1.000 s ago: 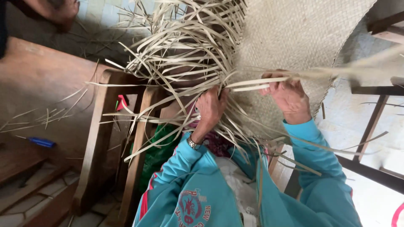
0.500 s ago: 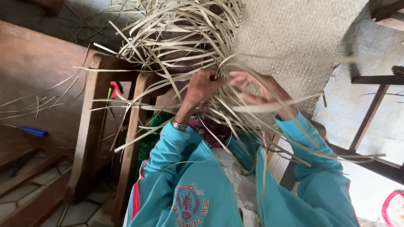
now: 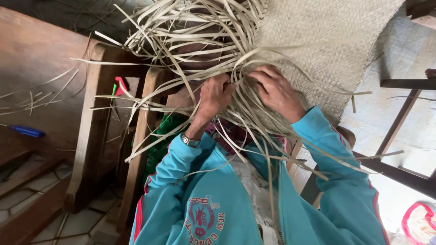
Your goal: Weave thin strips of dried plant material into a mat
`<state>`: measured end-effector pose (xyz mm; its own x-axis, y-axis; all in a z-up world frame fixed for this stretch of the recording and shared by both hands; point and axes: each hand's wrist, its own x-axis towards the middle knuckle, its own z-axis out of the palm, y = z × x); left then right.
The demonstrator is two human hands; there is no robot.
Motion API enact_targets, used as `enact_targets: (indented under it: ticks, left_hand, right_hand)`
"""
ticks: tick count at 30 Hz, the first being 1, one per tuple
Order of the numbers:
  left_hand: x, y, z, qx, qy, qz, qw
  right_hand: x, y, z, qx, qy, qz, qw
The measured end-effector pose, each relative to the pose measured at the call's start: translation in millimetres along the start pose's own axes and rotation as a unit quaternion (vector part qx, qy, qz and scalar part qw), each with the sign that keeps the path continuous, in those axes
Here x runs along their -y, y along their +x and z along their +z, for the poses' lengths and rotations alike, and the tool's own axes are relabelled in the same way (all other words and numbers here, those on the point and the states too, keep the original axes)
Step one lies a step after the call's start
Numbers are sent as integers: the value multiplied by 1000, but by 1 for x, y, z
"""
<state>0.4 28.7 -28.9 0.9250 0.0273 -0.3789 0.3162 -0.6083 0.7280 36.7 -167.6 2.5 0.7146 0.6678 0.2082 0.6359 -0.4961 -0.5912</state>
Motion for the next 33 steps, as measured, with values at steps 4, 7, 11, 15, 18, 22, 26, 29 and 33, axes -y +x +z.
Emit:
enact_targets:
  ticks: [4, 7, 11, 15, 18, 22, 26, 29, 33]
  left_hand:
    - [16, 2, 11, -12, -9, 25, 1000]
    - [8, 0, 8, 6, 16, 5, 1000]
    - [-15, -17, -7, 6, 71, 35, 997]
    - [-30, -22, -19, -16, 155, 97, 983]
    - [-3, 0, 8, 0, 199, 57, 978]
    - [-7, 3, 8, -1, 225, 48, 973]
    - [-22, -9, -4, -13, 200, 51, 978]
    - [-29, -15, -12, -19, 175, 52, 983]
    - [-27, -32, -17, -38, 87, 92, 991]
  right_hand:
    - [10, 3, -7, -6, 39, 1, 999]
    - [16, 6, -9, -33, 22, -16, 999]
    - [4, -1, 3, -65, 28, -30, 997]
    - [0, -2, 12, -85, -23, -46, 995]
    - [8, -1, 8, -93, 5, -52, 994]
    - [20, 0, 6, -100, 3, -56, 993]
    - [30, 5, 15, -130, 46, -45, 989]
    - [31, 11, 24, -124, 36, -46, 991]
    - [49, 21, 18, -100, 55, -49, 992]
